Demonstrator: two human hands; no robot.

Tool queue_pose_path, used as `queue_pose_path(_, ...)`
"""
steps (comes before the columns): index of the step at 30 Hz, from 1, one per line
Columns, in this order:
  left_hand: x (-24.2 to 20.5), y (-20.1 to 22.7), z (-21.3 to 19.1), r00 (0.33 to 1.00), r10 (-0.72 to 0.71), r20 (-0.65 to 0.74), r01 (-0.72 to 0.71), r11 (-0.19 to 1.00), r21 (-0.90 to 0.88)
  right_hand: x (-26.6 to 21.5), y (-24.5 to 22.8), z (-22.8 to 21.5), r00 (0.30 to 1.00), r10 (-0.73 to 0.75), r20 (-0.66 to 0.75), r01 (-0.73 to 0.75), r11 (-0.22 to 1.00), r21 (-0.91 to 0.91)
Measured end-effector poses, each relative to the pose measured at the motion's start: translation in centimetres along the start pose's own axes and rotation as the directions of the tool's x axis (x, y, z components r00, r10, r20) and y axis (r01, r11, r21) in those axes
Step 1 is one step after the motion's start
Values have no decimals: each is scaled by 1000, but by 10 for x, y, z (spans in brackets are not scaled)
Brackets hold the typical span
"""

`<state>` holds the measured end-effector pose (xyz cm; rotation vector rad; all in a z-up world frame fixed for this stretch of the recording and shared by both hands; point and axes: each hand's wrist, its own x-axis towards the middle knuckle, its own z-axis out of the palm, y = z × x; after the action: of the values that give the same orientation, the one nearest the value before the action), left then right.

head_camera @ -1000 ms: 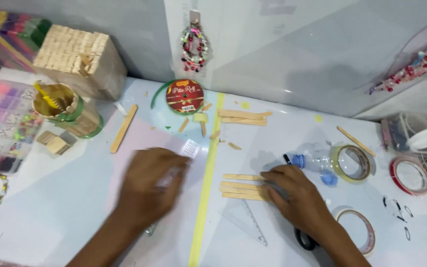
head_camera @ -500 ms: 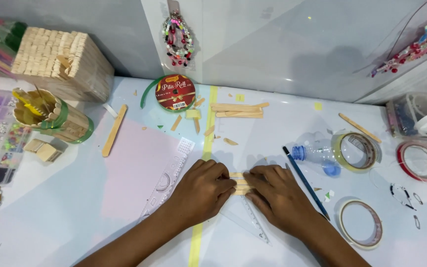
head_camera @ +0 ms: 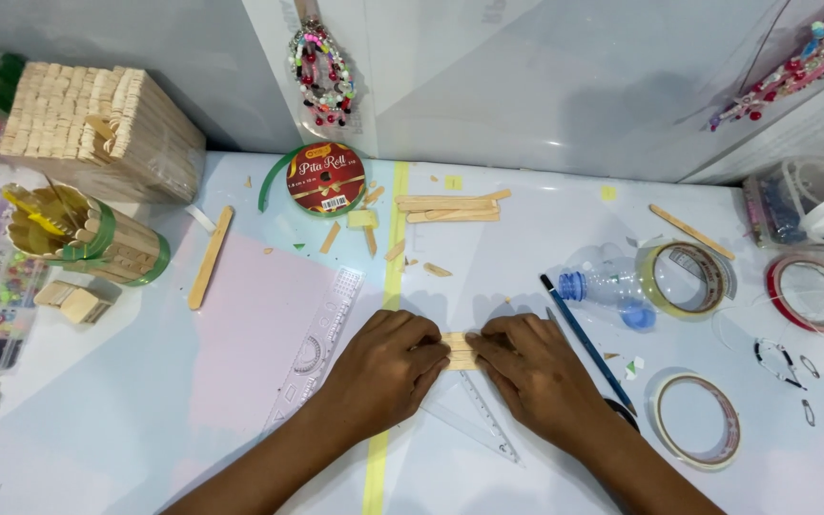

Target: Measuring, marking, and cutting wooden sticks for a handicraft project using a ruler, pencil, and scissors.

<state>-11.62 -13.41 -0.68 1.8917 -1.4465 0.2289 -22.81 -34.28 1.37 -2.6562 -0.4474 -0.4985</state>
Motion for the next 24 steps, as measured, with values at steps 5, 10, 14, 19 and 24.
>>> queue_pose_path(5,-1,-1,1,1000,-26,5,26,999,-27,0,-2,2,999,6,-40,-5,1000,6)
queue_pose_path(10,1,1,-3,1000,-14,-1,14,1000,-25,-2,0,4,999,5,-47,-5,1000,-3)
queue_pose_path(14,4,8,-2,998,56,-28,-56,998,-6,-2,1,5,998,-5,-58,5,1000,13)
queue_pose_path(19,5,10,-2,998,64,-7,-64,998,-15,-1,-2,4,998,2,-62,-3,1000,-22)
queue_pose_path(24,6,11,-3,996,88,2,-88,996,27,2,-6,1,998,-27,-62,24,999,-43)
